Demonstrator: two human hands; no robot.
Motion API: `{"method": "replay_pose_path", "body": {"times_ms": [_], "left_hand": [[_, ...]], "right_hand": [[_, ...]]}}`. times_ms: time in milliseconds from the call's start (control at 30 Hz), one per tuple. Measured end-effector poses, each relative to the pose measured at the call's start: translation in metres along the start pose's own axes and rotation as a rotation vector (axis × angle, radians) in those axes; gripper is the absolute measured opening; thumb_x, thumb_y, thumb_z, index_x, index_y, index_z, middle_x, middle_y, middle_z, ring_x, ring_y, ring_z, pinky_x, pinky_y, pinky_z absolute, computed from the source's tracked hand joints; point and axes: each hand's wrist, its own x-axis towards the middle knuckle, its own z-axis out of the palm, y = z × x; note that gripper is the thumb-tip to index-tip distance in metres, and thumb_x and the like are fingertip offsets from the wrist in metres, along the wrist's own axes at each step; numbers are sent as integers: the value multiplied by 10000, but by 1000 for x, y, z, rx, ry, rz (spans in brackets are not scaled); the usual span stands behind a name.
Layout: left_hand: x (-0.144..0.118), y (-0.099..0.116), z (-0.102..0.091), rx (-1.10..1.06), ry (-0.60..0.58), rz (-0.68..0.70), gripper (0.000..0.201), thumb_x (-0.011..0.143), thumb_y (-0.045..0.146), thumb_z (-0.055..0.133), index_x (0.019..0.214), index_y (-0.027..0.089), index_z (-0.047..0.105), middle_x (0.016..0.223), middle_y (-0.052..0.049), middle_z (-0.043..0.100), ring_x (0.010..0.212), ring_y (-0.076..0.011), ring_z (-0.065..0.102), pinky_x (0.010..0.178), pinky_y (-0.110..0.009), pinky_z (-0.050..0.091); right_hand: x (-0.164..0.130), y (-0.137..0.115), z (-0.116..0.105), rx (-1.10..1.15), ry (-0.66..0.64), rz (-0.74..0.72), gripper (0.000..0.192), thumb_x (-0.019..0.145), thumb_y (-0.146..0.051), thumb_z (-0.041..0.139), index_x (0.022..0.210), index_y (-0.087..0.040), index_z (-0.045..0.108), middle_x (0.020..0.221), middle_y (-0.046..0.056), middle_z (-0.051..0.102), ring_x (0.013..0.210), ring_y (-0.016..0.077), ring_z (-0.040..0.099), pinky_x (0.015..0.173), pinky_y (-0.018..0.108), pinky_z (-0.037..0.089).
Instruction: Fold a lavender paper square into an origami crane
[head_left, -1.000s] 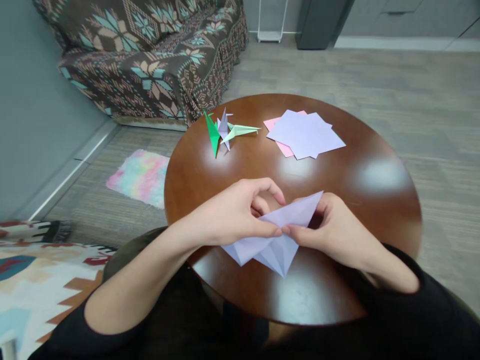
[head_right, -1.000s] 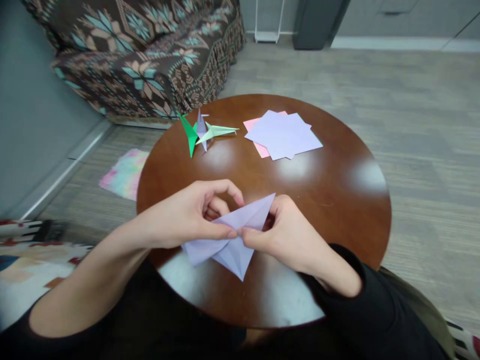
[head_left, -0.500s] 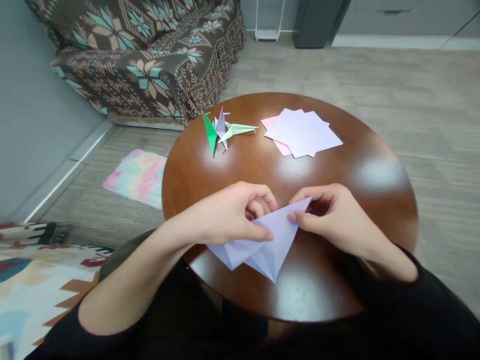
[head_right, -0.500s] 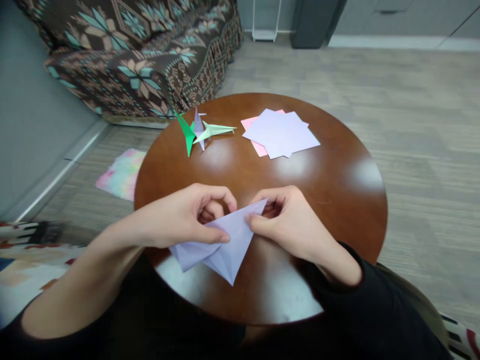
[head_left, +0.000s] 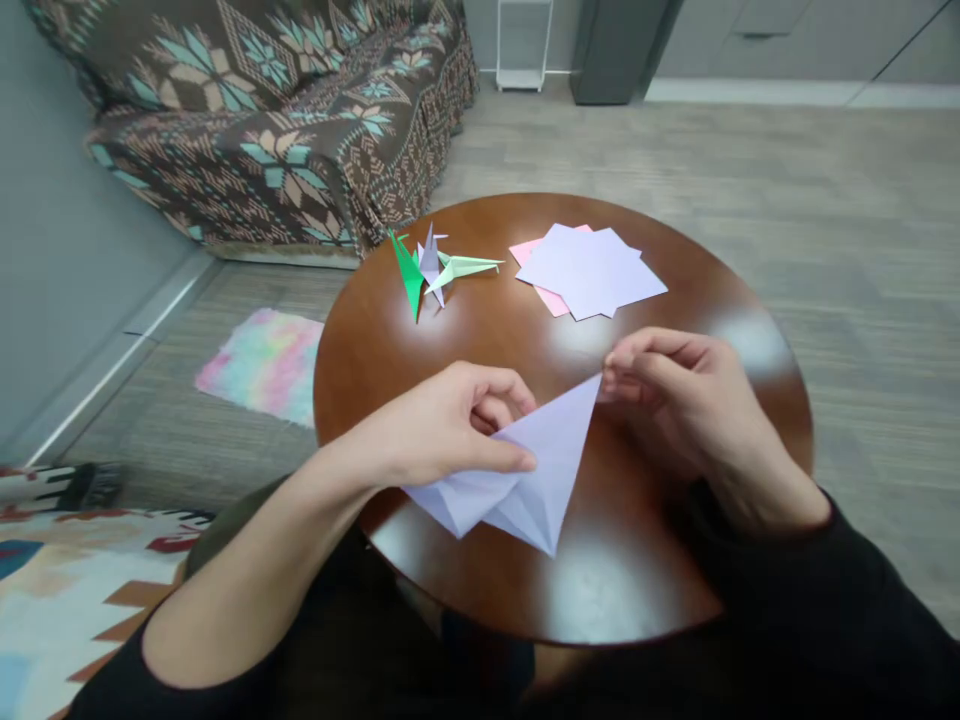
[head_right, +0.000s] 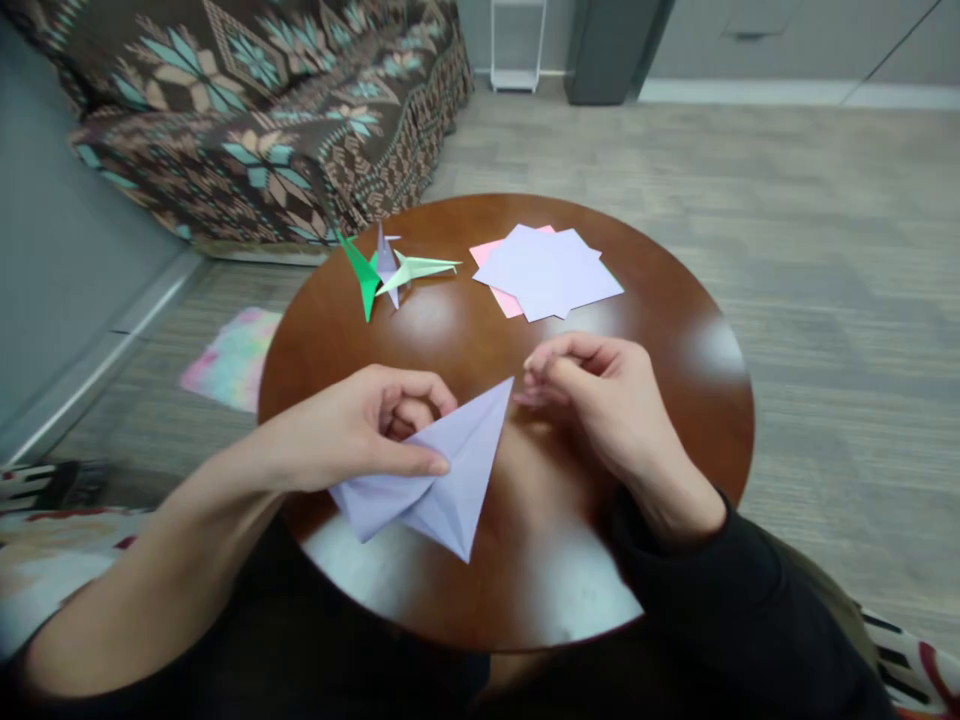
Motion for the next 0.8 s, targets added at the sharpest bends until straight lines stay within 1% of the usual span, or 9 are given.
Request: {"method": "replay_pose_path", "body": {"times_ms": [67,133,167,200,333,400,567,667,800], "left_hand": [[4,-1,6,-60,107,33,308,725,265,847,918,178,624,689,7,707,554,-107,577,486,-180,402],[9,-3,16,-145,207,77,379,686,245,879,918,191,585,674,26,689,541,-95,562,487,-170,393],[12,-4,22,-187,239,97,407,678,241,886,925,200,565,648,43,670,517,-84,534,476,-164,374],[14,-6,27,-221,262,110,416,683,251,888,924,206,551,637,51,659,505,-80,519,470,-162,358],[19,-8,39,-347,277,139,431,694,309,895,880,206,520,685,29,675,581,-112,591,532,-191,420],[19,-8,40,-338,286,166,402,694,313,898,854,190,551,718,23,663,615,-107,585,560,-196,421],[18,-3,41,-348,414,270,263,718,310,888,785,152,689,708,21,621,640,-94,532,606,-205,417],[19,-2,44,-430,399,247,256,730,356,881,747,149,730,719,-10,678,643,-118,575,607,-228,433],[23,-6,45,-570,393,208,278,687,357,912,694,148,729,690,-13,698,606,-119,589,610,-243,458]], "right_hand": [[-3,1,6,76,-30,1,91,849,-278,755,797,-207,777,780,16,738,704,151,685,707,271,594],[-8,2,14,46,-172,54,116,837,-311,793,851,-197,784,790,20,744,694,149,671,667,252,564],[-11,2,18,12,-201,73,119,805,-279,825,872,-188,787,809,21,751,704,148,668,659,239,547],[-14,2,22,-19,-182,86,130,783,-263,844,865,-180,785,809,21,754,692,143,657,630,228,526],[-17,2,25,-21,-103,126,184,781,-318,843,823,-153,774,757,25,737,620,138,618,553,230,470],[-16,2,23,-32,-126,142,198,764,-321,856,821,-150,774,767,30,745,631,147,626,569,240,477],[-17,1,24,-128,-239,175,213,780,-351,840,782,-161,743,764,28,736,688,183,648,620,274,494],[-20,1,27,-184,-244,200,243,778,-372,831,739,-162,716,718,30,711,659,185,627,590,280,475],[-21,2,28,-162,-205,207,228,763,-345,842,754,-147,729,710,18,694,618,141,572,564,248,411]]}}
